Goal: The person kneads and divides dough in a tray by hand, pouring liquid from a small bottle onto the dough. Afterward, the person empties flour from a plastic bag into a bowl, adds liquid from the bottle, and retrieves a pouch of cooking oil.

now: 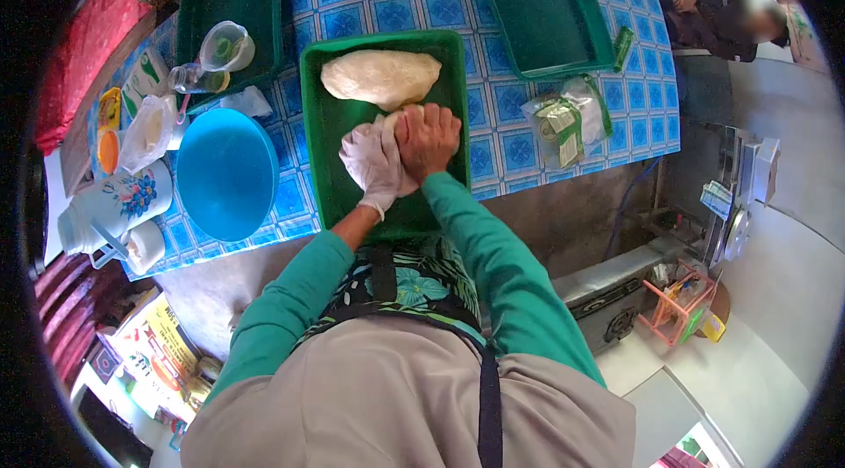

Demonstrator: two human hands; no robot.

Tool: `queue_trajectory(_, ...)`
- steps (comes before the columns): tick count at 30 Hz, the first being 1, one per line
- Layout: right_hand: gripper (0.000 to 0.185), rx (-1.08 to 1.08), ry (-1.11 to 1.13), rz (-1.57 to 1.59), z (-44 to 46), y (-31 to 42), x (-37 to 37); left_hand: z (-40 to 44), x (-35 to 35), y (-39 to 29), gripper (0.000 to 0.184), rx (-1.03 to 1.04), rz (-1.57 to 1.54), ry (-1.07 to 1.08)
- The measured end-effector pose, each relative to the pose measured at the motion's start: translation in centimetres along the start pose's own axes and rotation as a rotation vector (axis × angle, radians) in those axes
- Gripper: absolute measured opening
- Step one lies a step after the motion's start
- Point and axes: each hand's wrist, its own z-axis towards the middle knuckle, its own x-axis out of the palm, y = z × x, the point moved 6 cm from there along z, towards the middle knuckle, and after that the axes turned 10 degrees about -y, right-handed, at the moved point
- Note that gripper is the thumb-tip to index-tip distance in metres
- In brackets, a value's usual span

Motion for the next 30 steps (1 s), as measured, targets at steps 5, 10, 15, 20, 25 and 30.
queue_trajectory(5,0.027,-0.002,-0.079,-0.082,3.0,-0.6,2.4,3.3,0.0,-0.2,0.029,-0.035,0.029,-0.038)
queue_trajectory(10,0.023,0.713,0.400,0.856,0.4,-1.7,-3.3,2.9,-3.6,3.8,0.046,-0.658,-0.865,0.218)
queue_trajectory(15,0.018,0.008,-0.053,0.115,-2.5,1.6,-7.0,-1.3,-5.0,2.4,0.021,0.012,-0.455,-0.001)
queue_trajectory(20,0.021,-0.022,0.009,0.125,-5.6,3.5,-2.0,-2.8,-2.5,2.4,0.028,0.228,-0.233,-0.062)
queue_trajectory(25,0.020,-0.026,0.088,-0.030,-1.7,2.1,1.3,2.4,-0.3,1.4,0.029,0.239,-0.122,-0.070)
queue_trajectory(30,0.020,0.029,0.018,-0.055,1.0,0.9,3.0,5.3,0.5,1.2,0.030,0.031,0.036,-0.038)
